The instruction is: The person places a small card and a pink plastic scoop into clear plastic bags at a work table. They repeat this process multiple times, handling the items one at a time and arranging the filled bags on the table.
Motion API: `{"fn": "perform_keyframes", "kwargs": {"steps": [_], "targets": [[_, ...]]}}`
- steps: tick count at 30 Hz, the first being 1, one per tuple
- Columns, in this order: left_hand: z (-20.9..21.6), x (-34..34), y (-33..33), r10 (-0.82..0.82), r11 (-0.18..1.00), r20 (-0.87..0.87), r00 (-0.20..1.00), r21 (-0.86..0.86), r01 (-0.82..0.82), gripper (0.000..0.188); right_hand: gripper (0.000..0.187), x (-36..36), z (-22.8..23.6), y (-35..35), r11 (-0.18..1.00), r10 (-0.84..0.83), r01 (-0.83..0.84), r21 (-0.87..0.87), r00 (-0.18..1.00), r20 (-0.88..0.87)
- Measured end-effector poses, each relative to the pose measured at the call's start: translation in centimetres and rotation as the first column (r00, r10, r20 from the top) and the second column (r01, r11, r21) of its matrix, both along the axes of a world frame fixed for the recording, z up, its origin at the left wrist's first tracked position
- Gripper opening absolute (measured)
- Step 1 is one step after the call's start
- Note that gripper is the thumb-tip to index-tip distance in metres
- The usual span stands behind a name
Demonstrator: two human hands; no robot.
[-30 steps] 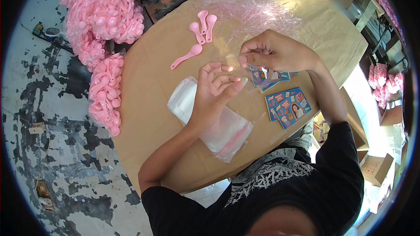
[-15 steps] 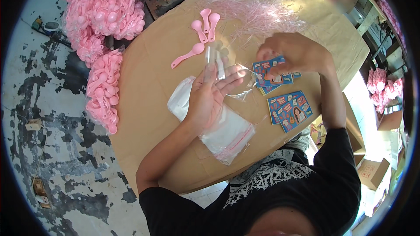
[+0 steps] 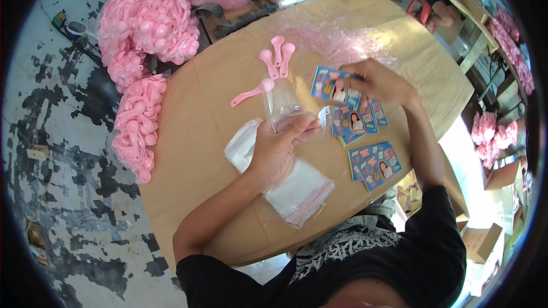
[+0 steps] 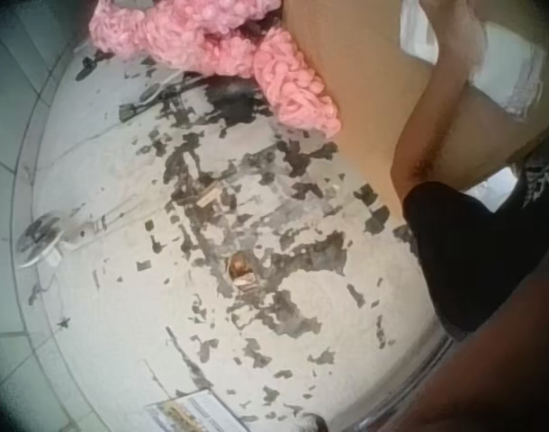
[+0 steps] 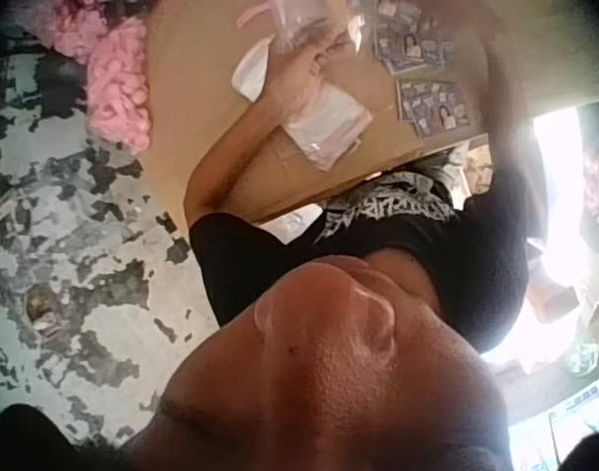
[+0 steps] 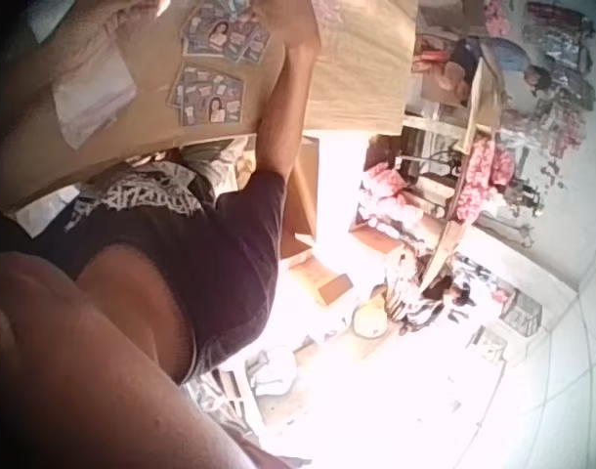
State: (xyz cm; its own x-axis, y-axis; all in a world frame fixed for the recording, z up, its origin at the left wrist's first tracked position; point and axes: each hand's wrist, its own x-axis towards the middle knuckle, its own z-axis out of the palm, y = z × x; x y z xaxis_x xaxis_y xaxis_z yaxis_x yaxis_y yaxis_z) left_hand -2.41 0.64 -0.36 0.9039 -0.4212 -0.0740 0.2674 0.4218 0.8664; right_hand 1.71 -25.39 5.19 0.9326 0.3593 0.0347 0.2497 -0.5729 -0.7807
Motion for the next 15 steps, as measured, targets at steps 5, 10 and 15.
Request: {"fn": "perform_keyframes", "kwargs": {"steps": [5, 10, 15], "targets": [[0.3, -0.3, -0.1, 0.166, 0.98, -0.064, 0.984, -0.103, -0.172, 0.048, 0.023, -1.4, 2.1, 0.6, 0.978, 0.209, -0.21, 0.011, 0.965, -0.161], [0.4, -0.2, -0.4, 0.211, 0.966, -0.032, 0.977, -0.144, -0.214, 0.047, 0.026, -2.1, 1.6, 2.2, 0.966, 0.226, -0.197, 0.17, 0.959, -0.169], [1.0, -0.1, -0.5, 0.158, 0.974, -0.046, 0.986, -0.158, -0.163, 0.039, 0.024, -2.0, 0.6, 3.2, 0.967, 0.226, -0.195, 0.163, 0.953, -0.203]]}}
